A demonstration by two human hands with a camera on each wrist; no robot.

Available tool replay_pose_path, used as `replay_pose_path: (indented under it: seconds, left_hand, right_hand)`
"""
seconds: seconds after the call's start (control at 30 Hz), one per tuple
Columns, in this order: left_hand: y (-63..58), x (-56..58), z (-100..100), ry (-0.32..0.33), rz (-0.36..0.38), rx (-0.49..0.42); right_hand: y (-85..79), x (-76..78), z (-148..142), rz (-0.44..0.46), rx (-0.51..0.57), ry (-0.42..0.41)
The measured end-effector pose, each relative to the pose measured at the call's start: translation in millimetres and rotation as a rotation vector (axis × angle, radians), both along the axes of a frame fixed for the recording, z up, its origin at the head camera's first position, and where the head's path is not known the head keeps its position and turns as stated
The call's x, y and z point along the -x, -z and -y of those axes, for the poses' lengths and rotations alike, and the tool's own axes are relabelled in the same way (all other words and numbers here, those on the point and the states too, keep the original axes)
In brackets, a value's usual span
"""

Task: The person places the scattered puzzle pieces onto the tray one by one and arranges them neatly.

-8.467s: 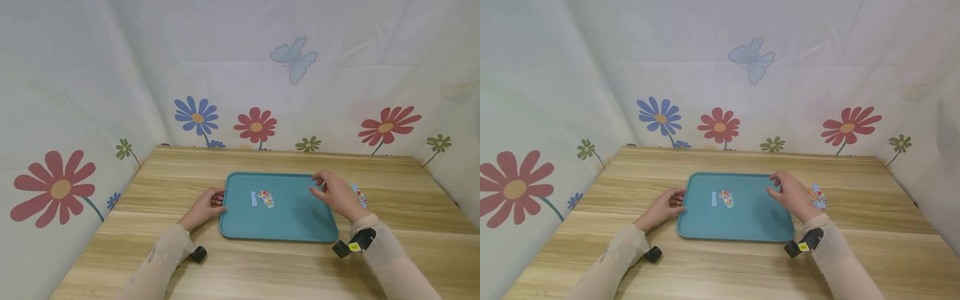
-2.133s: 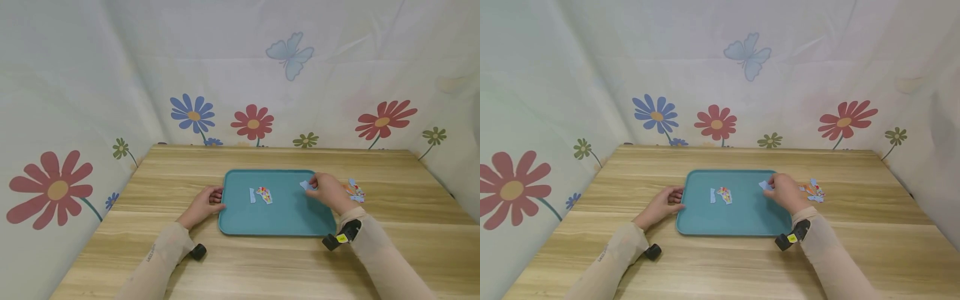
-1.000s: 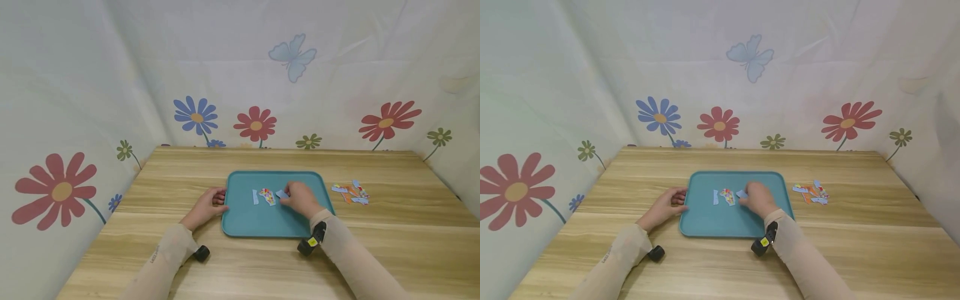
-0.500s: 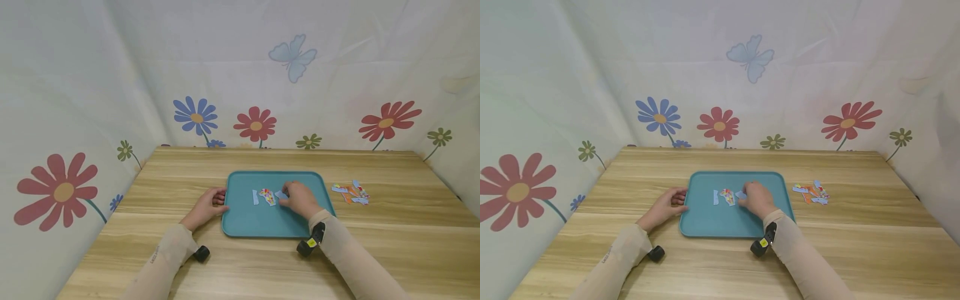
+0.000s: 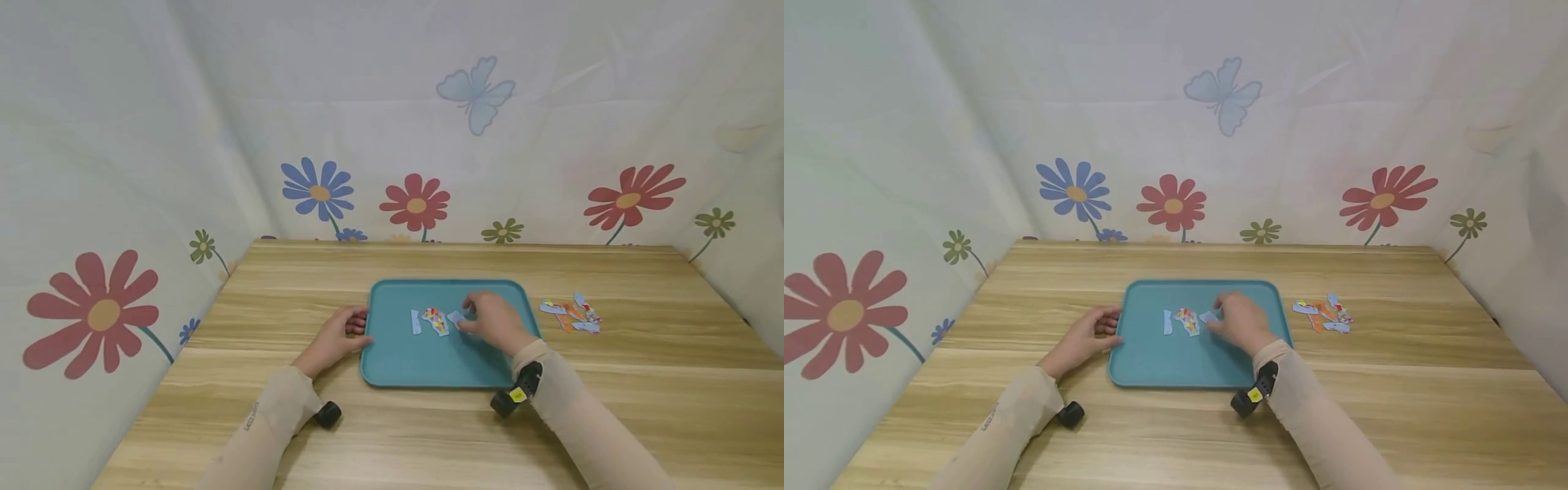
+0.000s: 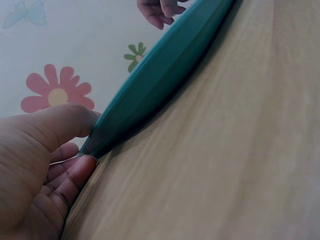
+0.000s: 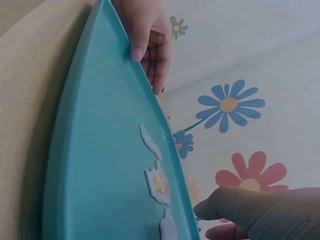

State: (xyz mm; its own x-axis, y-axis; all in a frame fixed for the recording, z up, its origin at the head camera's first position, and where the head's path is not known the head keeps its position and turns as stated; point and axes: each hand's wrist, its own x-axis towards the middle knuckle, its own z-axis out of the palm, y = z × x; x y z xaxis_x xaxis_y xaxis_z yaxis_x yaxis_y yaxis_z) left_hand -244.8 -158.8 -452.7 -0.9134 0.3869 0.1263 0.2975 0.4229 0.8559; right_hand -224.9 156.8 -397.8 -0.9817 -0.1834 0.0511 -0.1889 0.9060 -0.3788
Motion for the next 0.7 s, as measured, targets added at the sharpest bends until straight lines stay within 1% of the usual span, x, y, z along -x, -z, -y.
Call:
replay_pose_path:
  seconds: [0.27,0.33,0.4,0.5,0.57,0.6,0.7]
  left_hand:
    - [-0.2,0.0,0,0.008,0.007,0.001]
    - [-9.1,-5.8,-2,0.015,0.012,0.003]
    - [-11.2,-7.4,-3,0.018,0.017,0.006]
    - [-9.9,-7.1,-4,0.016,0.023,0.006]
    - [-0.1,-0.6,-1,0.011,0.02,0.009]
    - [2.4,1.1,0,0.01,0.017,0.011]
    - [3.1,2.9,1,0.011,0.012,0.009]
  right_hand:
    - [-10.0,-2.4,-7,-0.003,0.014,-0.001]
    - [-12.8,-3.2,-9,-0.006,0.01,-0.005]
    - [-15.1,-4.0,-12,-0.018,0.004,-0.011]
    - [-17.7,-4.6,-16,-0.051,0.01,-0.029]
    - [-19.0,-5.3,-19,-0.078,0.024,-0.035]
    - [-19.9,-5.8,-21,-0.09,0.03,-0.037]
    - [-23.5,-8.2,-27,-0.11,0.036,-0.032]
